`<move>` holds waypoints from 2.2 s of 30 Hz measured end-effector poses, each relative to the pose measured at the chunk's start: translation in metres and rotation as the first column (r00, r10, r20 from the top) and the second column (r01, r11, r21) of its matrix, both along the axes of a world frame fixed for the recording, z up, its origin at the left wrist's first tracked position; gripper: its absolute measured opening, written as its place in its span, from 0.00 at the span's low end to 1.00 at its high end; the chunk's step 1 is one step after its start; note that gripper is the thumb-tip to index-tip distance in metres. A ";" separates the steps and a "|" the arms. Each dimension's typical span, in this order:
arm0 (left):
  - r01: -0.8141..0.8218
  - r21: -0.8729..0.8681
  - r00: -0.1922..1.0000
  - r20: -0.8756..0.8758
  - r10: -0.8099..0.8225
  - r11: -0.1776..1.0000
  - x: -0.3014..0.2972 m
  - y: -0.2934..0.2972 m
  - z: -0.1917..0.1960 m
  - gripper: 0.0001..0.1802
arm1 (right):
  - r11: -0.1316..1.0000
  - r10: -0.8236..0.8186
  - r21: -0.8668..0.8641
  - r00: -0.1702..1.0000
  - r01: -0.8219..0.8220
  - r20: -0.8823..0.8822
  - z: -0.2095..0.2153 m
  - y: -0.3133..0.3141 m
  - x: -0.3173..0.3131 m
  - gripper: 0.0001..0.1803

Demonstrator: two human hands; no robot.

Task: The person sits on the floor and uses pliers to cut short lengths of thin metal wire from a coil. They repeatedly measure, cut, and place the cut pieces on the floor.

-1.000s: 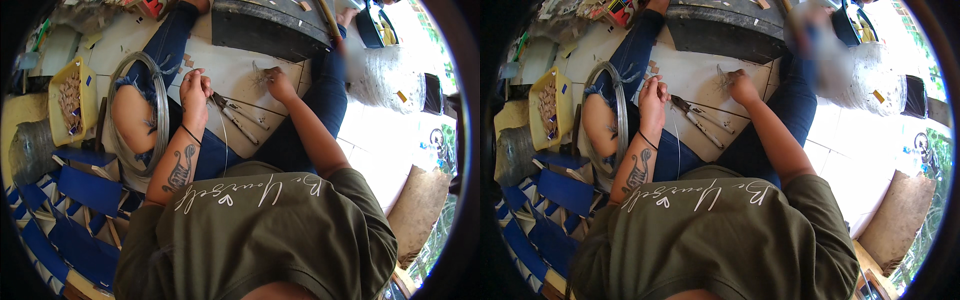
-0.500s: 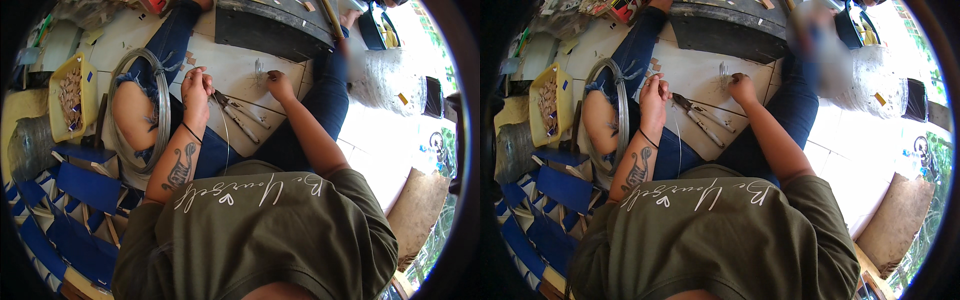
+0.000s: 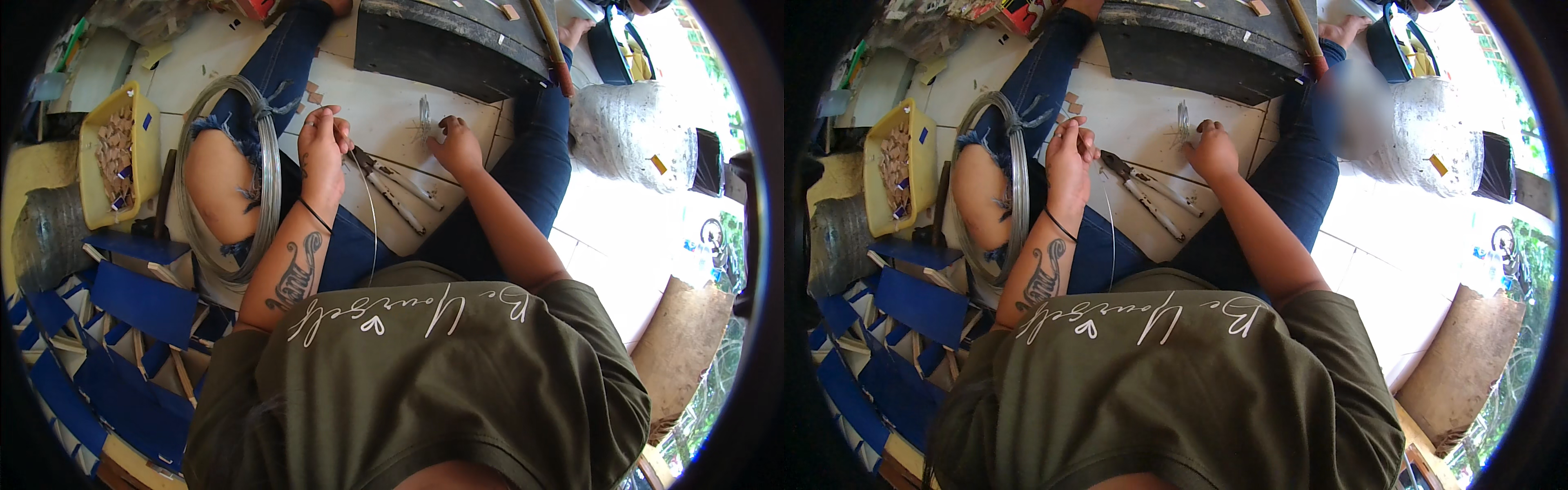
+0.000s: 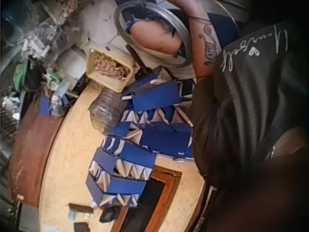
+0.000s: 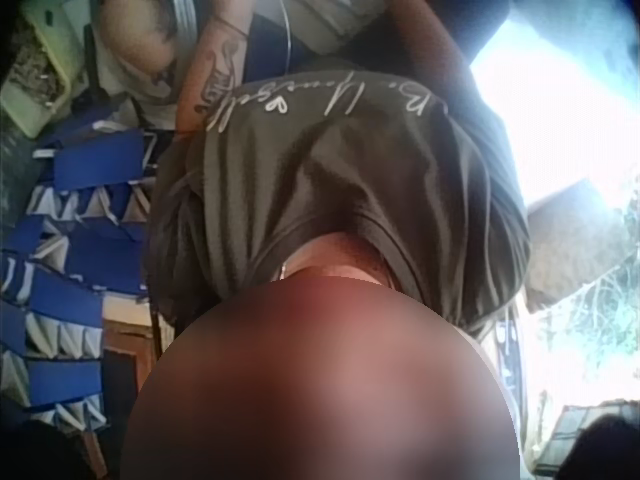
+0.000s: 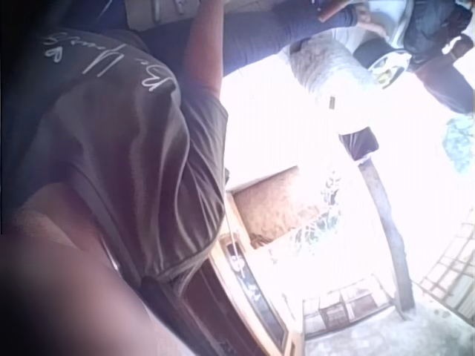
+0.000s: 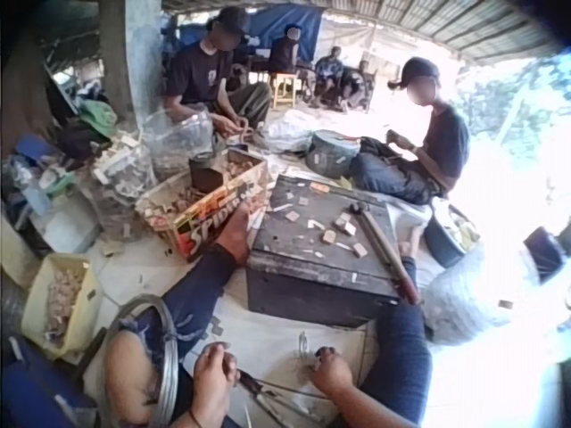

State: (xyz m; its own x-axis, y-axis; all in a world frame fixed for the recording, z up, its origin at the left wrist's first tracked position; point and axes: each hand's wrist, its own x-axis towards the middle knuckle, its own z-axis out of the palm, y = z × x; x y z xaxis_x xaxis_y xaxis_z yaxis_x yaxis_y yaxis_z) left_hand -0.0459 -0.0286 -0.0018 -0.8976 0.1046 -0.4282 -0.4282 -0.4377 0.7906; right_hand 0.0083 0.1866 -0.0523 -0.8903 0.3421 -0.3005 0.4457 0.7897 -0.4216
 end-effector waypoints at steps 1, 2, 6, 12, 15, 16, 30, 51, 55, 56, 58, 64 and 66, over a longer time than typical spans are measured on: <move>0.005 0.011 1.000 -0.022 -0.005 1.000 0.000 0.001 0.000 0.08 | 0.999 -0.022 0.043 1.000 0.021 0.011 0.001 -0.003 0.000 0.23; 0.011 0.010 1.000 -0.015 -0.011 1.000 0.001 0.001 -0.001 0.08 | 0.995 -0.044 0.085 0.999 0.042 0.021 0.002 -0.005 0.000 0.26; 0.030 0.011 0.999 -0.023 -0.030 0.999 0.001 -0.001 -0.002 0.09 | 0.993 0.030 0.113 1.000 -0.031 0.008 -0.005 -0.016 -0.012 0.30; -0.001 0.025 1.000 -0.004 0.001 1.000 0.001 -0.002 0.002 0.08 | 0.994 0.064 0.092 0.998 -0.062 -0.022 -0.020 -0.018 -0.021 0.21; -0.005 0.034 1.000 -0.012 0.005 0.999 0.001 0.000 0.003 0.08 | 0.989 0.104 0.112 0.993 -0.097 -0.055 -0.020 -0.015 -0.021 0.18; -0.003 0.037 1.000 -0.021 0.004 0.999 0.001 0.000 0.004 0.08 | 0.984 0.131 0.134 0.988 -0.121 -0.076 -0.019 -0.015 -0.021 0.18; 0.017 0.027 1.000 -0.013 -0.017 0.999 0.001 -0.003 -0.001 0.09 | 0.976 0.113 0.194 0.992 -0.100 -0.057 -0.032 -0.013 -0.032 0.16; -0.004 0.011 1.000 0.003 0.004 1.000 0.000 -0.004 0.001 0.09 | 0.871 0.301 0.379 0.949 -0.314 0.093 -0.050 -0.005 -0.023 0.09; -0.016 0.029 1.000 -0.009 0.016 0.999 0.002 -0.005 -0.001 0.09 | 0.964 0.174 0.189 0.981 -0.187 0.082 -0.043 -0.001 -0.025 0.12; -0.014 0.028 1.000 -0.008 0.014 1.000 0.003 -0.005 -0.001 0.09 | 0.976 0.154 0.142 0.986 -0.163 0.069 -0.040 0.000 -0.024 0.13; -0.004 0.015 1.000 0.001 0.004 1.000 0.001 -0.004 0.000 0.09 | 0.987 0.150 0.059 0.989 -0.151 0.020 -0.031 0.003 -0.025 0.13; -0.005 0.049 1.000 0.009 0.005 0.999 0.001 -0.004 0.000 0.09 | 0.965 0.202 -0.144 0.972 -0.218 -0.117 0.014 0.006 -0.015 0.13; 0.005 0.043 1.000 0.004 -0.005 0.999 0.002 -0.004 0.000 0.09 | 0.938 0.169 -0.293 0.982 -0.185 -0.079 0.041 0.007 -0.009 0.13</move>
State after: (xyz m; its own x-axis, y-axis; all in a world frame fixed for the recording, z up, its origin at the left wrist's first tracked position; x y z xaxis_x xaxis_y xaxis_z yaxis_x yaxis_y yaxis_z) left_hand -0.0442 -0.0329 -0.0016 -0.8954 0.1270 -0.4269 -0.4334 -0.4690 0.7696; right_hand -0.0011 0.1940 -0.0117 -0.9455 0.0798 -0.3157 0.2813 0.6887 -0.6683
